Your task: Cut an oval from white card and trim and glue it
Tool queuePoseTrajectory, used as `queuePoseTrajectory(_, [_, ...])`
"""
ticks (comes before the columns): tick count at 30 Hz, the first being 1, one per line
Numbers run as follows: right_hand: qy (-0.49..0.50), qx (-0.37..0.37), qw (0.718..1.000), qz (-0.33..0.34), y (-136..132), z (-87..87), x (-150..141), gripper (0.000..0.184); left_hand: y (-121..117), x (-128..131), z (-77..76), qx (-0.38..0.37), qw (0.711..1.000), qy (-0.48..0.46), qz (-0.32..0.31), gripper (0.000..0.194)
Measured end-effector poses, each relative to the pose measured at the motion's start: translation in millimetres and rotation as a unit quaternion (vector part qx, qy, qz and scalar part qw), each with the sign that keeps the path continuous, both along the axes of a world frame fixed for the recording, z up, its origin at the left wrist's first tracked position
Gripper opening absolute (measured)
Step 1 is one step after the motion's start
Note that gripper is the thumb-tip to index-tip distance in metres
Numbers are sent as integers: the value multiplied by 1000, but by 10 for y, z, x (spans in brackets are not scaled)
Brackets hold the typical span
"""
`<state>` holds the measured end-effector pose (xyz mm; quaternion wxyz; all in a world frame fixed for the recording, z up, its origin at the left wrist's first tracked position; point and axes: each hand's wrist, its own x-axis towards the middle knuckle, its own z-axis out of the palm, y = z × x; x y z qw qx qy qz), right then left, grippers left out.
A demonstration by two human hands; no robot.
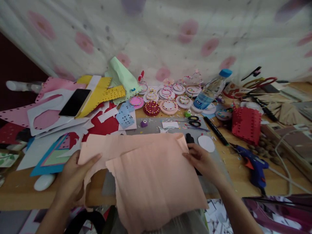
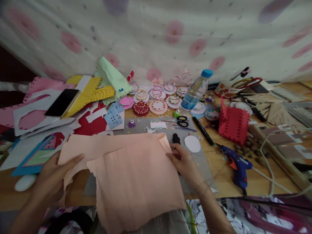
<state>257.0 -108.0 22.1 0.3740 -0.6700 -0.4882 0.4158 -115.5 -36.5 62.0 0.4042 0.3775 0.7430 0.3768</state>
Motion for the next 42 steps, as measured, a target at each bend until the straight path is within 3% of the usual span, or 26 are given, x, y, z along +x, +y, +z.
queuePoseTrajectory(5, [-122, 5, 992, -43, -55, -82, 34, 34, -34, 36, -47, -25, 999, -8, -47, 58])
queuePoseTrajectory(10, [-228, 7, 971, -72, -105, -116, 79, 41, -105, -7, -24, -50, 992, 82, -86, 53])
queuePoseTrajectory(16, [-337, -17, 939, -62, -95, -12, -91, 32, -123, -159, -37, -42, 974, 168, -144, 45])
queuePoseTrajectory(18, [-394, -17, 917, -56, -70, 21, -172, 29, -146, -164, -31, -20, 962, 211, -171, 49])
queuePoseTrajectory(20, [-408, 1, 911, -56, -39, 23, -232, 26, -189, -96, 26, 55, 936, 282, -205, 56])
queuePoseTrajectory(23, [-345, 30, 937, -56, 2, -23, -272, 23, -257, 195, 205, 213, 869, 363, -259, 53])
queuePoseTrajectory(24, [-318, 41, 946, -54, 9, -39, -274, 22, -265, 341, 269, 254, 860, 353, -268, 47])
queuePoseTrajectory(26, [-273, 70, 959, -41, 7, -53, -273, 23, -233, 682, 360, 301, 837, 299, -345, 32])
queuePoseTrajectory(28, [-249, 100, 963, -25, -22, -22, -269, 24, -130, 1043, 382, 308, 824, 216, -423, 27])
queuePoseTrajectory(31, [-190, 144, 971, -17, -109, 95, -255, 24, 100, 1506, 317, 310, 808, 128, -485, 37])
queuePoseTrajectory(33, [-150, 164, 974, -36, -175, 173, -234, 24, 240, 1720, 258, 277, 793, 100, -533, 27])
queuePoseTrajectory(35, [-118, 159, 978, -63, -232, 209, -202, 23, 343, 1858, 208, 246, 781, 110, -564, 23])
queuePoseTrajectory(37, [-90, 134, 983, -85, -276, 190, -171, 21, 423, 1941, 162, 236, 776, 137, -568, 32])
queuePoseTrajectory(42, [-103, 73, 987, -95, -362, 49, -161, 36, 666, 2071, 36, 252, 755, 200, -571, 42])
